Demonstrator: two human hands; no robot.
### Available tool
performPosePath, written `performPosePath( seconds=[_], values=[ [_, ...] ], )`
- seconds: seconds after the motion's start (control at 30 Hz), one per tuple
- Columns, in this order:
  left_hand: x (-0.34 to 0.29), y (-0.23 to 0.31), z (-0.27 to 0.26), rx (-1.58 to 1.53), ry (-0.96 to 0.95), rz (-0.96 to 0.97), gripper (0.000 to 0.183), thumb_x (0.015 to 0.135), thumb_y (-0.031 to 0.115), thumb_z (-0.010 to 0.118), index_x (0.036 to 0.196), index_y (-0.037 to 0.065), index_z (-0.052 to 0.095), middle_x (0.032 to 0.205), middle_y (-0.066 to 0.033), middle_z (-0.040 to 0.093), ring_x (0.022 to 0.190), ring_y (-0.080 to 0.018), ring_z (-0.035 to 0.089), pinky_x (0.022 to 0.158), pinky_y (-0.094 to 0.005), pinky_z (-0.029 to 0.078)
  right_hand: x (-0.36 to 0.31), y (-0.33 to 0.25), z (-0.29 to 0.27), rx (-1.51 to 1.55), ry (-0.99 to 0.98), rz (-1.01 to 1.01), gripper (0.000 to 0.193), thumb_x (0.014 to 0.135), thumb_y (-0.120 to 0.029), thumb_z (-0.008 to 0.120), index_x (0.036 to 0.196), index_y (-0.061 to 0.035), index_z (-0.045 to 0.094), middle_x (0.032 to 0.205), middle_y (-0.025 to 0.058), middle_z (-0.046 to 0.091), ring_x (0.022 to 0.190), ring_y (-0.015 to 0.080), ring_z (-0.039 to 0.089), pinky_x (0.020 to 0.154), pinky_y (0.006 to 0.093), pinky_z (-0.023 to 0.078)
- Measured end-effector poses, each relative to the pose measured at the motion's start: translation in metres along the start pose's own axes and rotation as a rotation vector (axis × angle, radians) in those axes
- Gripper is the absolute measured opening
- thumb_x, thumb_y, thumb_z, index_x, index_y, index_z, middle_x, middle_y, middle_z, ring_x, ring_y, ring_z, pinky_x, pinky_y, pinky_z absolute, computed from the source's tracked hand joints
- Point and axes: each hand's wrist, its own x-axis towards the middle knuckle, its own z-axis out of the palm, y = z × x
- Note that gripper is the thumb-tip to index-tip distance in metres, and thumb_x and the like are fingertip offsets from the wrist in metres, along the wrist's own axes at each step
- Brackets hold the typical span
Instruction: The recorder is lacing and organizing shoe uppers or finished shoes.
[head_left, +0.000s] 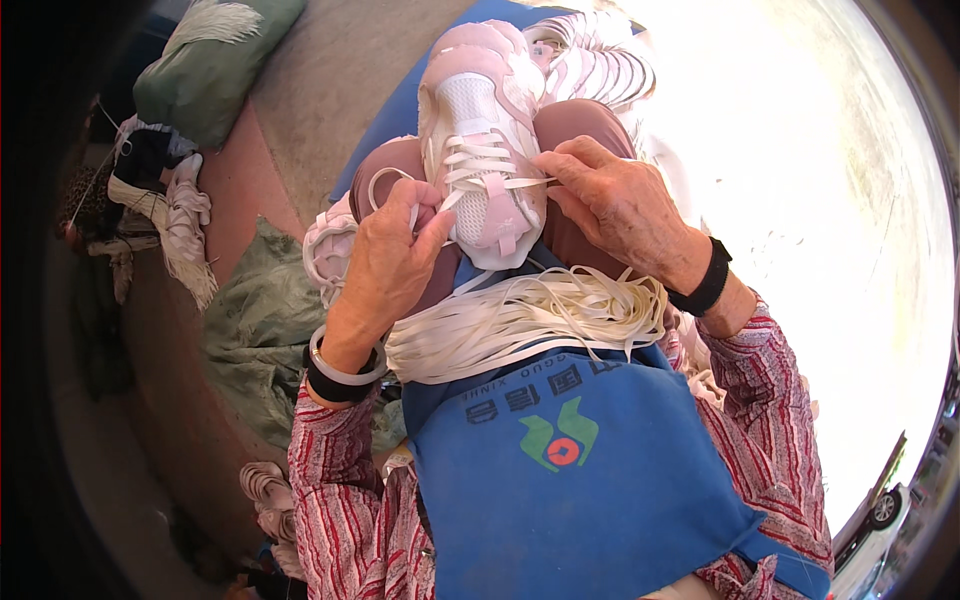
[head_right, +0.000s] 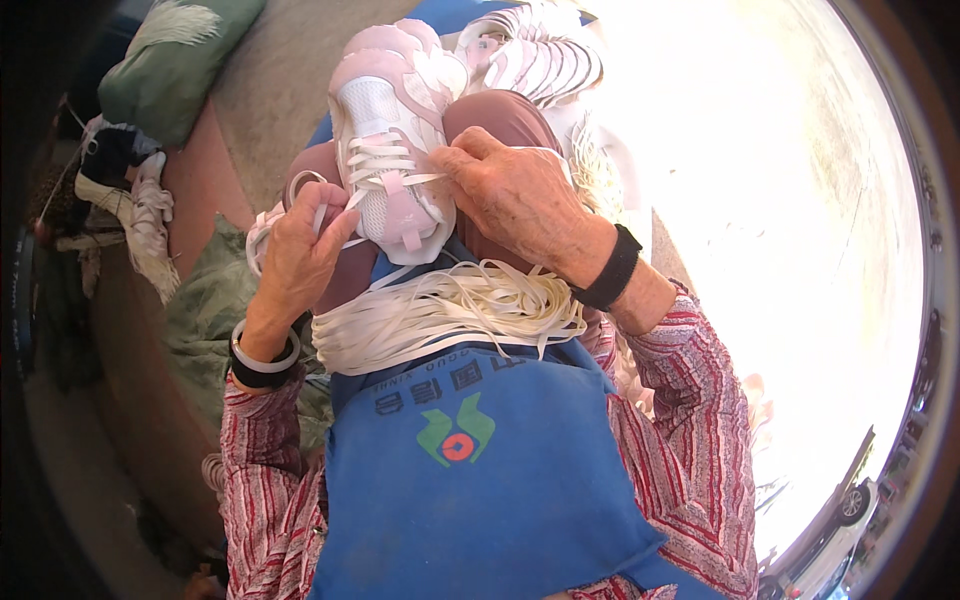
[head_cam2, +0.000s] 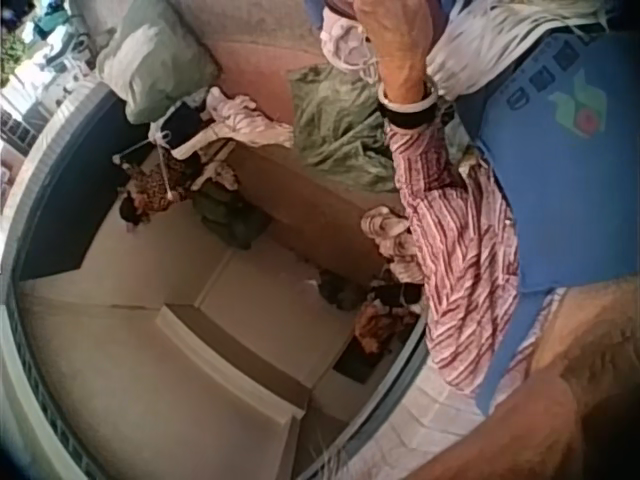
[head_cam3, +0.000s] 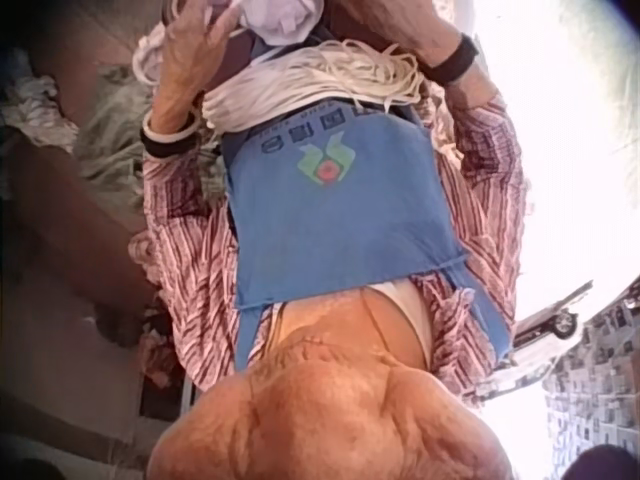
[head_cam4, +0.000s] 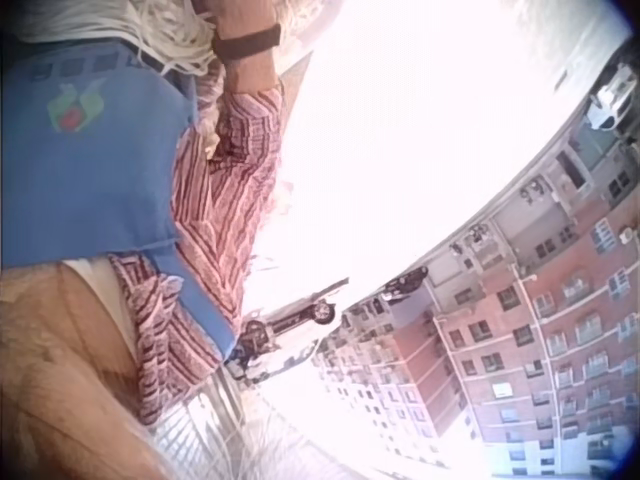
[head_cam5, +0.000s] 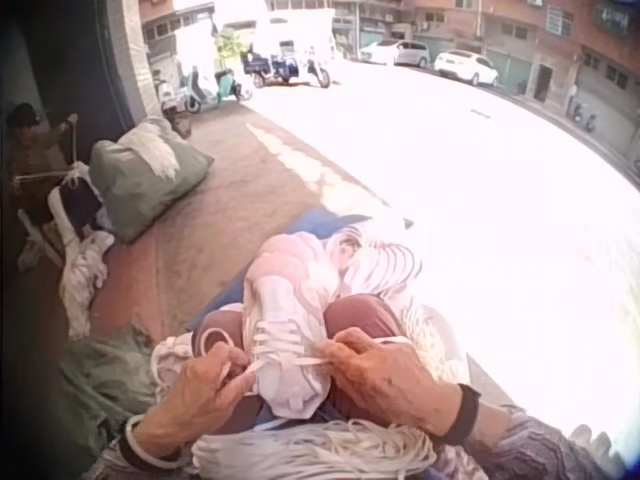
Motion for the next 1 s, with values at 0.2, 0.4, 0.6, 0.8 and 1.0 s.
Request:
performPosePath(
  seconds=[0.2,0.4,0.6,0.8,1.0],
  values=[
    [-0.002,-0.013,-0.025,-0.037,-0.069,-0.003,0.010,0.091,0.008,0.064,0.087,0.000,0.060,0.071,-0.0092,0.060,0.063,-0.0200,0.055,0.060,-0.0321,0.045,-0.004,0.005,0.003,-0.160,-0.093,-0.135,0.029,0.082,-0.003,0.066,0.110,-0.0078,0.064,0.094,0.0058,0.060,0.072,0.0250,0.066,0.061,0.0349,0.053],
    [0.002,-0.024,-0.038,0.022,-0.106,0.016,0.007,0.087,0.007,0.066,0.088,0.000,0.063,0.071,-0.0086,0.060,0.065,-0.0200,0.055,0.062,-0.0327,0.045,-0.009,0.010,-0.004,-0.360,-0.005,-0.263,0.030,0.077,-0.005,0.068,0.107,-0.0086,0.067,0.092,0.0040,0.059,0.071,0.0206,0.065,0.058,0.0308,0.053],
    [-0.009,-0.059,-0.040,0.112,0.024,0.081,0.012,0.091,0.010,0.066,0.099,0.001,0.068,0.076,-0.0020,0.062,0.069,-0.0095,0.053,0.063,-0.0263,0.043,-0.021,0.015,-0.003,-0.349,-0.036,-0.037,0.014,0.085,-0.012,0.062,0.099,-0.0110,0.066,0.094,0.0046,0.052,0.070,0.0203,0.064,0.058,0.0334,0.054],
    [-0.018,-0.088,-0.072,-0.003,0.363,-0.143,0.019,0.097,0.014,0.062,0.106,0.001,0.071,0.097,-0.0052,0.072,0.074,-0.0115,0.062,0.067,-0.0255,0.050,-0.015,0.014,-0.012,-0.245,0.086,0.115,0.012,0.093,-0.017,0.061,0.097,-0.0071,0.066,0.087,0.0079,0.055,0.069,0.0250,0.063,0.053,0.0362,0.051],
    [-0.042,-0.037,-0.067,-0.603,0.431,-0.058,0.034,0.101,0.013,0.056,0.133,0.001,0.054,0.103,-0.0078,0.069,0.071,-0.0039,0.057,0.065,-0.0181,0.050,-0.012,-0.005,-0.025,0.373,-0.157,0.424,0.025,0.099,-0.021,0.054,0.097,0.0021,0.062,0.072,0.0128,0.059,0.071,0.0240,0.060,0.063,0.0346,0.047]
  ],
)
